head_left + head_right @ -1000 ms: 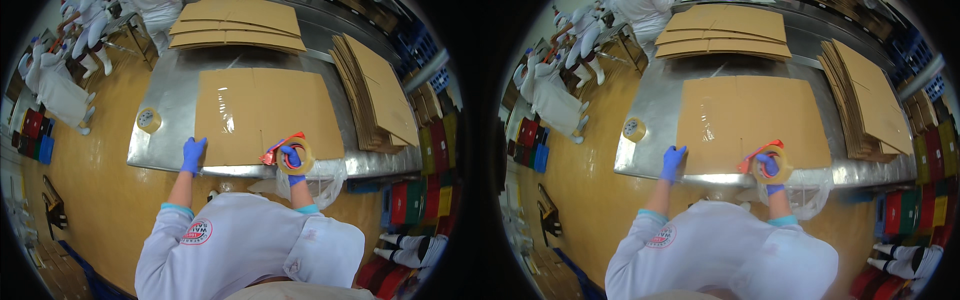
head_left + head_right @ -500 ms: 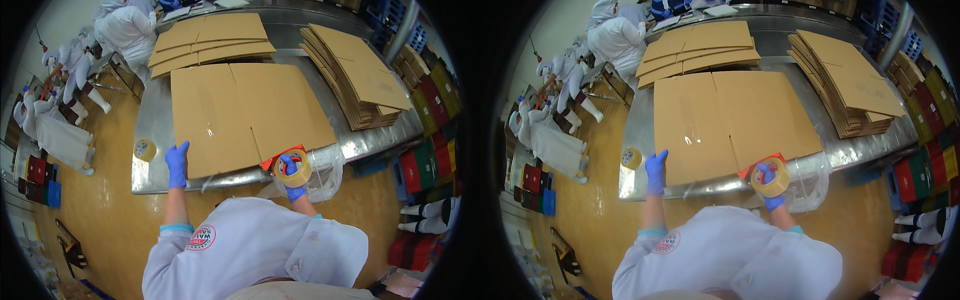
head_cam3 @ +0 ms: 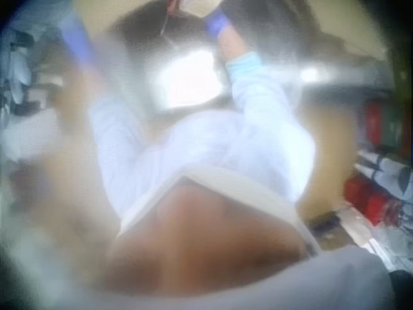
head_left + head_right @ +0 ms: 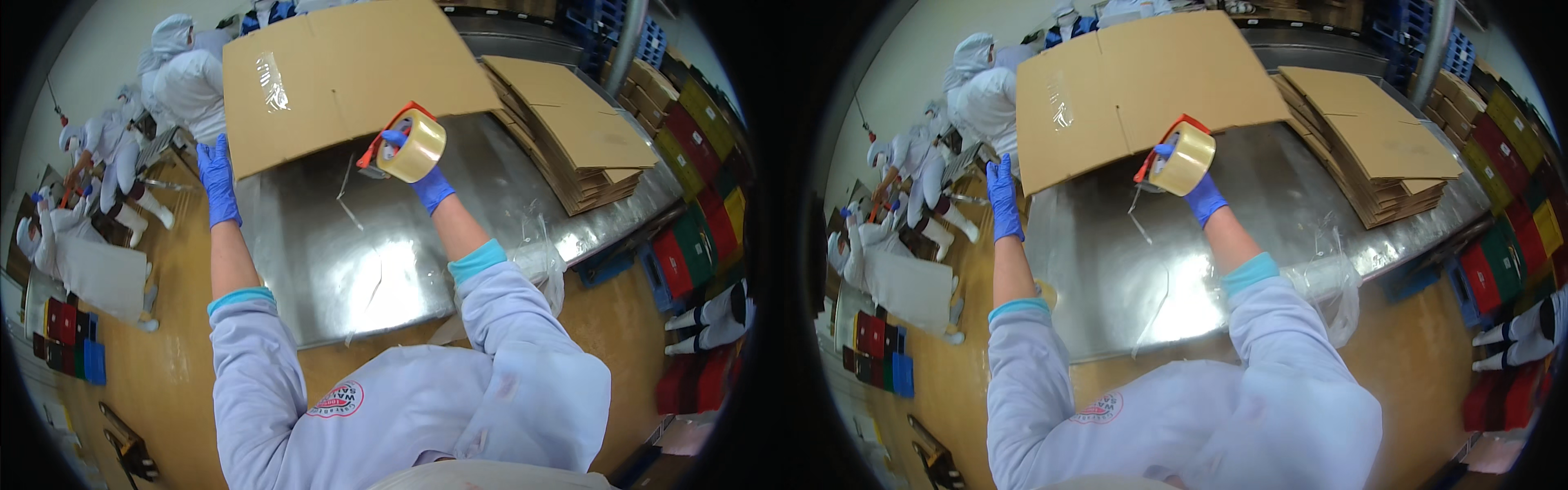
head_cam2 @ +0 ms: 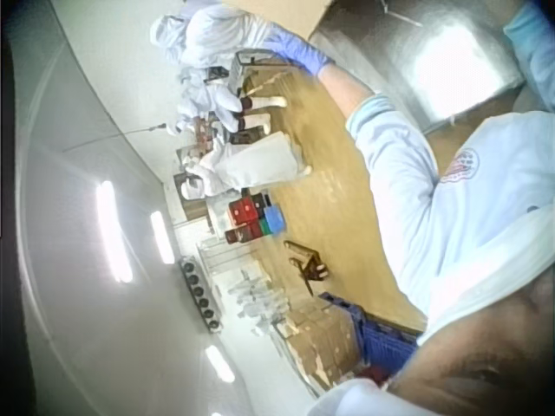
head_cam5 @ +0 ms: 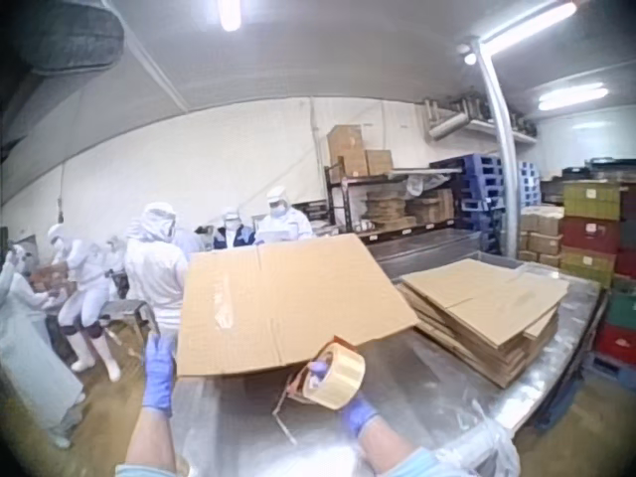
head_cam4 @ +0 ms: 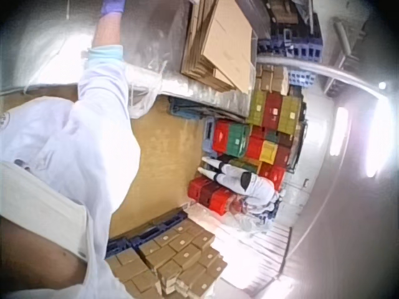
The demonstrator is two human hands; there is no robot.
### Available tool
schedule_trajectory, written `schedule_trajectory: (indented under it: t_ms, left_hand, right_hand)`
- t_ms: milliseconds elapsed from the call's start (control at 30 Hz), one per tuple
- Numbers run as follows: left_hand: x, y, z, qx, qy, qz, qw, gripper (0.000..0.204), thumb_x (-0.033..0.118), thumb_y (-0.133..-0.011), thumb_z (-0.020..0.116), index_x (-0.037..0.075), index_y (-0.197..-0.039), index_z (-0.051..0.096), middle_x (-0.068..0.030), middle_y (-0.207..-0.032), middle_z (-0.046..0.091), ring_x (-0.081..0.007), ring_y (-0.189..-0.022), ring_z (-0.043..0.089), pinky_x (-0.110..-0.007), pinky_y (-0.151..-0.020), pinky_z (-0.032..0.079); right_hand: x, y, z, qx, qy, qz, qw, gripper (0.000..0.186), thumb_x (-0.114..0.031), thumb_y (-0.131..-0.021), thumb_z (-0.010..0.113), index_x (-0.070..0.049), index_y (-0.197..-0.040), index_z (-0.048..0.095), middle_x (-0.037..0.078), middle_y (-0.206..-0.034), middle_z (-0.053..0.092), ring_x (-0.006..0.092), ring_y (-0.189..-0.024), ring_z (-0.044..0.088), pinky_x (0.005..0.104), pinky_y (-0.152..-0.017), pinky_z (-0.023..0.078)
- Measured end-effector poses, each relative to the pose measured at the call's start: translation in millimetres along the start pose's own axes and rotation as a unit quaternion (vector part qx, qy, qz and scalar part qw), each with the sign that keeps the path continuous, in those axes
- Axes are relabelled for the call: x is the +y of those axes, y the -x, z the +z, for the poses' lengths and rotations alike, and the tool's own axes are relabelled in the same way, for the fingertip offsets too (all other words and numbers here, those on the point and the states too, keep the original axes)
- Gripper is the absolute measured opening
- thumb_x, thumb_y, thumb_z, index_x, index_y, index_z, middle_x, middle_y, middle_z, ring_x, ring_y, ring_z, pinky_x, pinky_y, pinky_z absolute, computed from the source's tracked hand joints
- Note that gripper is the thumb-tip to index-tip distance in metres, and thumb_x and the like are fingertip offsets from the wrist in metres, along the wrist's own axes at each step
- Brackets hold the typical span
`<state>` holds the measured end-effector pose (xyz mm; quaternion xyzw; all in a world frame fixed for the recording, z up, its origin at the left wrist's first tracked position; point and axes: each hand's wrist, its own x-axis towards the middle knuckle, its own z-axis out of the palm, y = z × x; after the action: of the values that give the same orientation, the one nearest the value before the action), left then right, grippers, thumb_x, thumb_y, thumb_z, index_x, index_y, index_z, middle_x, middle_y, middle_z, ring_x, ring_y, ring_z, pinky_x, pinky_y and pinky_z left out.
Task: The person repeatedly tapes flat cardboard sheets on a stainless steel table using a handheld tape dispenser. They pull tape, apply it across the center of each sheet, and then move the sheet aside to repeat the process on the next one.
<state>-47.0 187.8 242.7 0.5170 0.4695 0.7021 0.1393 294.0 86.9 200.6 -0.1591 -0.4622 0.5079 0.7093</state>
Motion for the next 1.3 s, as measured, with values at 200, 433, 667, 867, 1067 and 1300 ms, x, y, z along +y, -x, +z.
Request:
schedule_trajectory:
  t_ms: [200,433,667,867,1067,1300]
  left_hand:
    - [-95.5,169.2,31.3,-0.293,-0.280,-0.107,0.908,0.084,0.047,-0.077,0.058,-0.008,-0.131,0.023,-0.0257,-0.137,0.022,-0.0336,-0.128,0.022,-0.037,-0.105,0.018]
    - [-92.9,386.3,31.7,-0.501,-0.455,0.047,0.735,0.079,0.047,-0.078,0.052,-0.001,-0.133,0.021,-0.0239,-0.139,0.015,-0.0407,-0.130,0.007,-0.062,-0.098,0.006]
    - [-97.5,394.5,126.5,-0.404,-0.289,0.029,0.867,0.017,0.013,-0.078,0.048,0.001,-0.088,0.052,-0.0152,-0.090,0.051,-0.0338,-0.087,0.046,-0.046,-0.076,0.036]
    - [-54.5,455.6,261.5,-0.602,-0.064,0.166,0.778,0.033,0.015,-0.084,0.044,0.000,-0.113,0.045,-0.0228,-0.123,0.039,-0.0361,-0.119,0.033,-0.039,-0.102,0.023]
    - [34.8,486.6,265.3,-0.741,-0.092,0.350,0.565,0.023,0.016,-0.079,0.052,0.011,-0.101,0.055,-0.0134,-0.132,0.033,-0.0321,-0.115,0.040,-0.039,-0.090,0.037]
    - [-11.6,498.1,250.8,-0.661,-0.085,0.207,0.716,0.008,0.010,-0.074,0.053,0.011,-0.081,0.058,-0.0095,-0.077,0.054,-0.0295,-0.084,0.053,-0.040,-0.070,0.042]
  right_hand:
    - [-9.2,88.5,-19.3,0.086,-0.012,0.110,0.990,0.012,-0.004,-0.074,0.058,-0.006,-0.086,0.056,0.010,-0.095,0.059,0.0175,-0.086,0.058,0.0296,-0.074,0.046]
    - [-106.0,270.3,-102.7,0.280,0.113,0.150,0.941,0.030,-0.007,-0.075,0.055,0.002,-0.104,0.053,0.018,-0.106,0.057,0.0264,-0.094,0.057,0.0338,-0.085,0.045]
    - [-158.4,366.4,-115.1,0.499,0.149,0.027,0.853,0.030,-0.012,-0.076,0.056,0.005,-0.101,0.054,0.018,-0.104,0.058,0.0217,-0.088,0.058,0.0298,-0.079,0.046]
    - [-179.1,403.4,-108.7,0.501,0.203,-0.018,0.841,0.027,-0.011,-0.079,0.053,0.005,-0.100,0.054,0.019,-0.103,0.058,0.0226,-0.086,0.059,0.0323,-0.078,0.047]
    - [-179.5,433.8,-148.5,0.544,0.192,0.003,0.817,0.032,-0.003,-0.072,0.056,0.005,-0.103,0.052,0.020,-0.097,0.059,0.0230,-0.081,0.060,0.0335,-0.076,0.048]
    - [-180.4,407.8,-172.3,0.419,0.287,0.101,0.856,0.030,-0.006,-0.071,0.058,0.001,-0.100,0.053,0.016,-0.098,0.059,0.0206,-0.086,0.057,0.0321,-0.080,0.044]
